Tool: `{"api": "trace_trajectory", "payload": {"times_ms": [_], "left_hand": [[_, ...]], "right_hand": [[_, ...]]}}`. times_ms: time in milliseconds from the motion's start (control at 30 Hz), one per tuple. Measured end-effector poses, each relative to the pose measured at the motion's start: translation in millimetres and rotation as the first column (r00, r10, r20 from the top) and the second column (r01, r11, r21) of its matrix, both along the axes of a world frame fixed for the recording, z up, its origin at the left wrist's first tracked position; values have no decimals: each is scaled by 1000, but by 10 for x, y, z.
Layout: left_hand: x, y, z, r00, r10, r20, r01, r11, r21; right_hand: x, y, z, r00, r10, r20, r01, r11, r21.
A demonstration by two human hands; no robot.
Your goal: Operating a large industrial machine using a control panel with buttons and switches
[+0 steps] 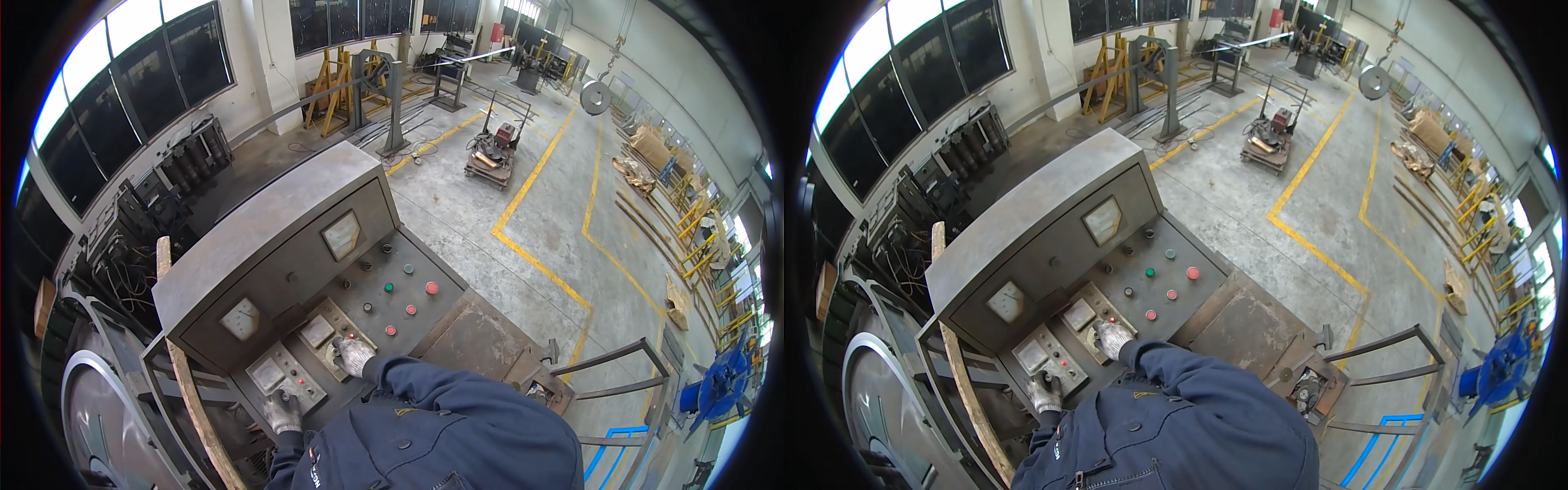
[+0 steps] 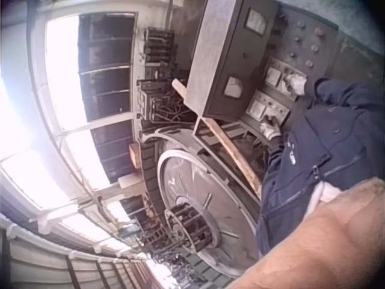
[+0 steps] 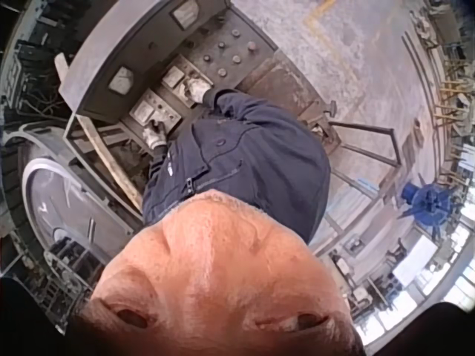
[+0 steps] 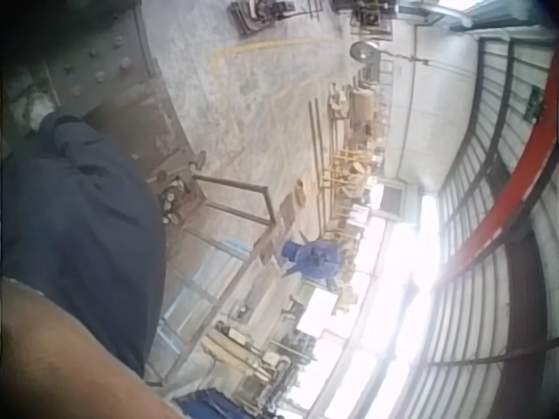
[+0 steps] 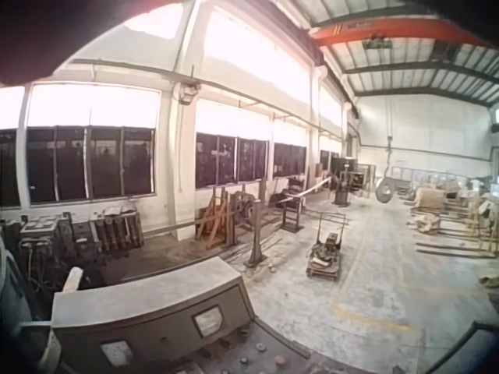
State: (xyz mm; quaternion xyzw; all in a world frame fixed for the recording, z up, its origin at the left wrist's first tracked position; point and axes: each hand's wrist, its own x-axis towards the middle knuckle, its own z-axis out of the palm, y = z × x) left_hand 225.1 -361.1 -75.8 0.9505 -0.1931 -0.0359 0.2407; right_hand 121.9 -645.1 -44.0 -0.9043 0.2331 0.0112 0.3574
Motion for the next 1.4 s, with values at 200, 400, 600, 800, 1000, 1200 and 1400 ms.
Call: {"api": "trace_trajectory", "payload": {"times_ms": [200,400,600,800,1000,1200,1400], "left_hand": [[-60,-61,163,999,-8,38,8,1000,10],[-57,-65,180,1000,2,11,-2,1000,9],[-77,-82,223,1000,-6,27,7,1000,-30],[-19,-3,54,1000,-11,18,11,999,-38],[-31,-25,95,1000,-9,20,10,1000,-24],[-52,-56,197,1000,-3,-19,3,1000,-15],[-67,-72,192,1000,14,9,-15,1000,8]], "right_hand": [[-17,-3,-61,1000,-7,18,7,1000,-14],[17,-19,-201,1000,5,27,-4,999,-42],[24,-18,-236,999,17,41,-15,999,-48],[26,-23,-205,999,29,26,-28,999,-27],[11,-19,-206,999,20,36,-19,999,-28],[-11,-8,-40,1000,17,11,-17,1000,-10],[-13,2,-78,1000,11,25,-10,1000,-20]]}}
